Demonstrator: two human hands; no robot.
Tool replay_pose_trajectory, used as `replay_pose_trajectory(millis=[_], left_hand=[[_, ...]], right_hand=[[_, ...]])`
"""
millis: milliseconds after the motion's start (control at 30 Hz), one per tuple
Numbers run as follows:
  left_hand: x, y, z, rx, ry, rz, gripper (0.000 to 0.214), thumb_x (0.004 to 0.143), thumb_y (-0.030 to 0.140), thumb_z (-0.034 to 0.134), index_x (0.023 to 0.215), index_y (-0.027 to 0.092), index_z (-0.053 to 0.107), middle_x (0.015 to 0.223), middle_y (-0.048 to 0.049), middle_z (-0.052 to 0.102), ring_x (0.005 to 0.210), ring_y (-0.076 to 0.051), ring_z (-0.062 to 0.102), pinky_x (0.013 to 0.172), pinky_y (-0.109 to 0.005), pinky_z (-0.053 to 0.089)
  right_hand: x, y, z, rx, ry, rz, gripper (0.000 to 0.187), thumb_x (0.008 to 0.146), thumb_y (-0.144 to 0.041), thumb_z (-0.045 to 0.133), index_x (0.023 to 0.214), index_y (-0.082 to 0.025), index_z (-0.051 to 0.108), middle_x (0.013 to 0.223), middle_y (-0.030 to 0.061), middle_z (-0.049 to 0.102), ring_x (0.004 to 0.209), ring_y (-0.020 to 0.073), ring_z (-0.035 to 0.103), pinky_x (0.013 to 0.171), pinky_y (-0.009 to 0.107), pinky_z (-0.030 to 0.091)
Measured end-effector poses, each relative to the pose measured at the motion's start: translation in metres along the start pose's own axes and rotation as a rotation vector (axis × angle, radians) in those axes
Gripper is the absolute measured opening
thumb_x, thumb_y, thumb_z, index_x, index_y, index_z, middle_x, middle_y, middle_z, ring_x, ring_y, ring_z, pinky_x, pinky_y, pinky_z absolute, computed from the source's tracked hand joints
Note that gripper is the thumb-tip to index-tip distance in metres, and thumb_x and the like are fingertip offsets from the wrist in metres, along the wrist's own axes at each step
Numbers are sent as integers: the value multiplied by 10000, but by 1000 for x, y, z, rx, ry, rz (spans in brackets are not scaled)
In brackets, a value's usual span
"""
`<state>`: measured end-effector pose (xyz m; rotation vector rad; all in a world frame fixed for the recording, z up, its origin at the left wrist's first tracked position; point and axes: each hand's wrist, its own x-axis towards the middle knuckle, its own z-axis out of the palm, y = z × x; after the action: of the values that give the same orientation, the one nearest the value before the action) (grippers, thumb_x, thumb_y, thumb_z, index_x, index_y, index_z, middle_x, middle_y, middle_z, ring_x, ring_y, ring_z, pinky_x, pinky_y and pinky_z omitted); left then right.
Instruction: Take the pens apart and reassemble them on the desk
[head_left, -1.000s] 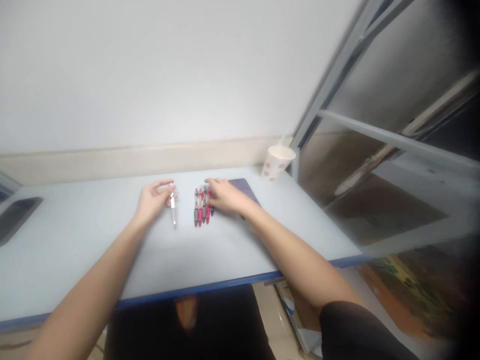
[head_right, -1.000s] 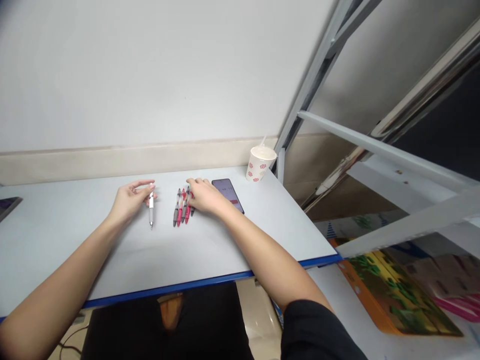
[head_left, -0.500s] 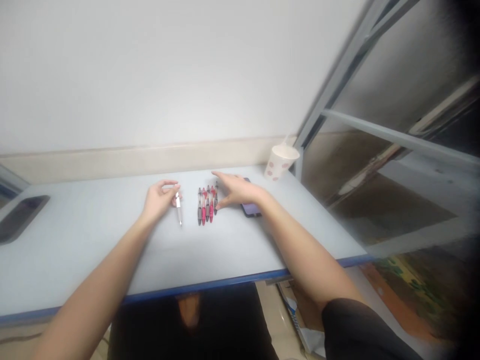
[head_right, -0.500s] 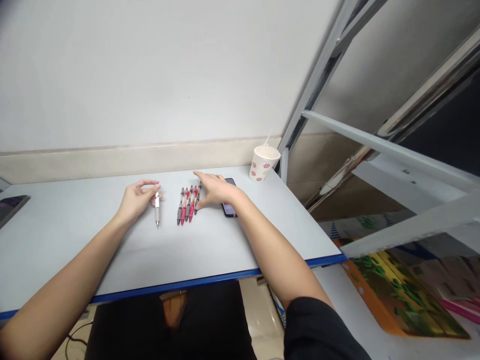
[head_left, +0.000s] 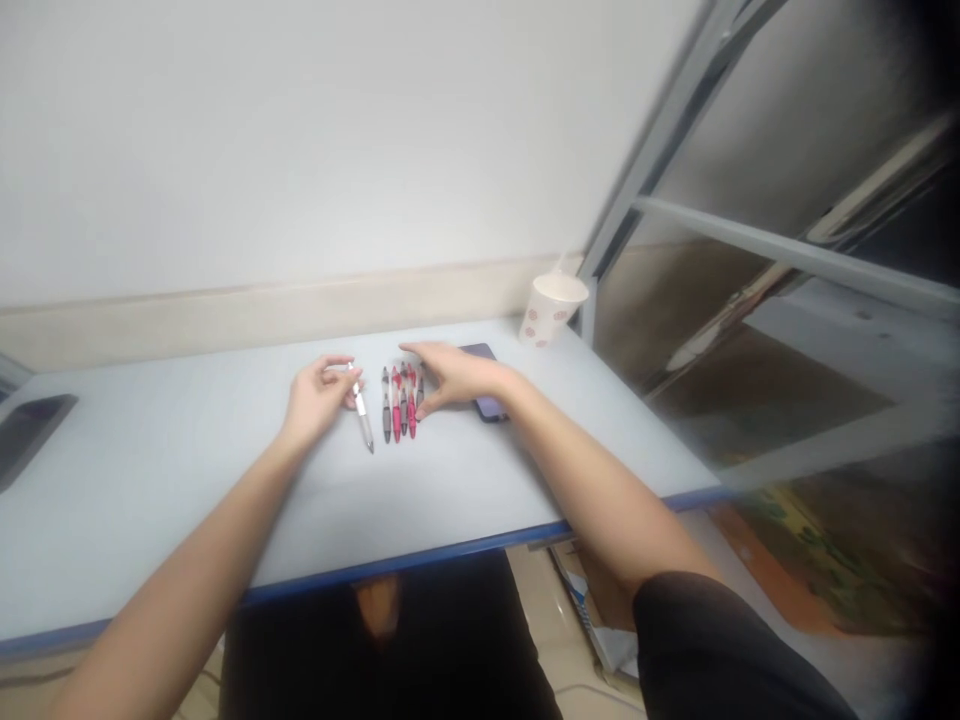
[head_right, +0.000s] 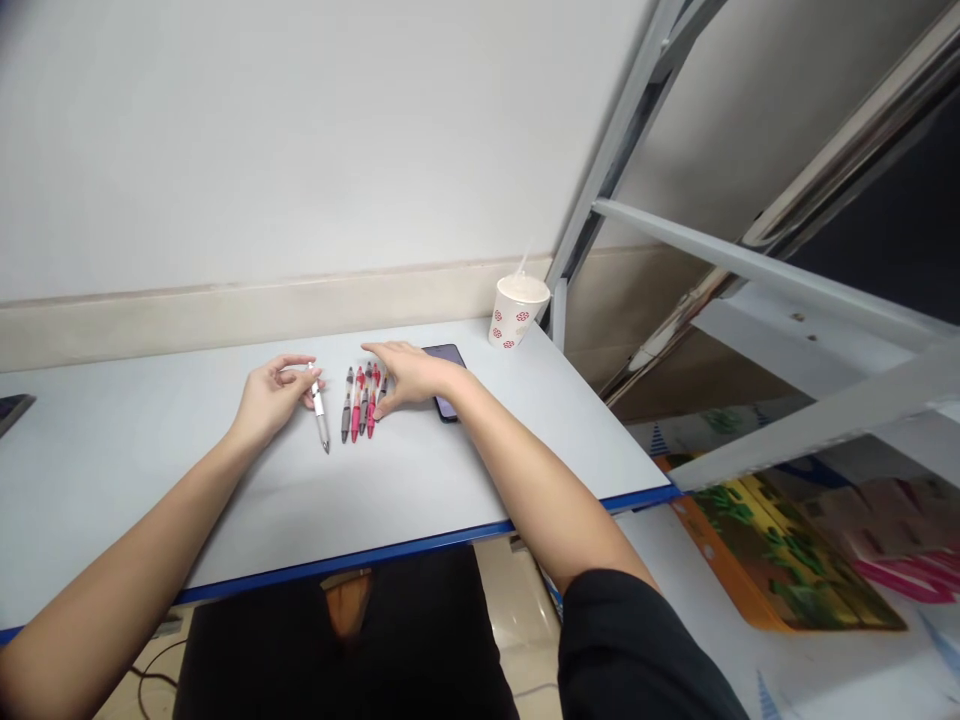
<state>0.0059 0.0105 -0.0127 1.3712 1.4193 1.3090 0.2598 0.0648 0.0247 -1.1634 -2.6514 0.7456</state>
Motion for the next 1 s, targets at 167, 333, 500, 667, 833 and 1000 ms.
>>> replay_pose_trajectory(millis=[167, 333, 500, 667, 833, 1000], left_hand=[[2, -2, -2, 43, 14, -12, 463, 737, 501, 843, 1001, 143, 716, 605, -29, 722, 597, -212, 712, 705, -340, 559], [4, -3, -6, 101, 11, -24, 418, 742, 487, 830, 958, 142, 737, 579, -29, 712, 567, -218, 705, 692, -347, 559], [4, -8, -8, 154, -5, -25, 544, 766, 483, 828, 1175, 140, 720, 620, -27, 739, 676, -250, 757, 815, -381, 576], [7, -8, -7, 155, 49, 6, 430, 780, 466, 807, 1052, 147, 712, 601, -29, 724, 615, -229, 729, 762, -355, 564], [11, -6, -11, 97, 63, -23, 391, 756, 447, 819, 985, 149, 712, 657, -37, 746, 576, -203, 711, 674, -313, 542], [14, -10, -18, 119, 48, -83, 397, 719, 456, 847, 930, 142, 727, 656, -49, 743, 562, -199, 696, 655, -312, 541]], right_hand=[[1, 0, 3, -53, -40, 47, 1260, 642, -516, 955, 1682, -177, 327, 1693, 218, 391, 1564, 428, 380, 1289, 569, 274], [2, -2, 5, -46, -86, 38, 1260, 665, -515, 944, 1695, -167, 306, 1697, 206, 389, 1540, 431, 417, 1261, 548, 339], [2, 1, 7, 54, -88, -37, 1289, 616, -499, 971, 1690, -201, 324, 1702, 190, 387, 1547, 402, 423, 1254, 492, 380], [2, 0, 10, 141, -114, -90, 1277, 622, -468, 977, 1688, -200, 328, 1727, 172, 341, 1579, 380, 376, 1280, 452, 356], [2, -2, 13, 153, -169, -127, 1265, 671, -456, 950, 1705, -179, 276, 1748, 162, 294, 1606, 357, 328, 1296, 422, 328], [2, -7, 15, 158, -160, -120, 1261, 676, -451, 953, 1708, -205, 272, 1752, 158, 286, 1604, 357, 333, 1298, 425, 320]])
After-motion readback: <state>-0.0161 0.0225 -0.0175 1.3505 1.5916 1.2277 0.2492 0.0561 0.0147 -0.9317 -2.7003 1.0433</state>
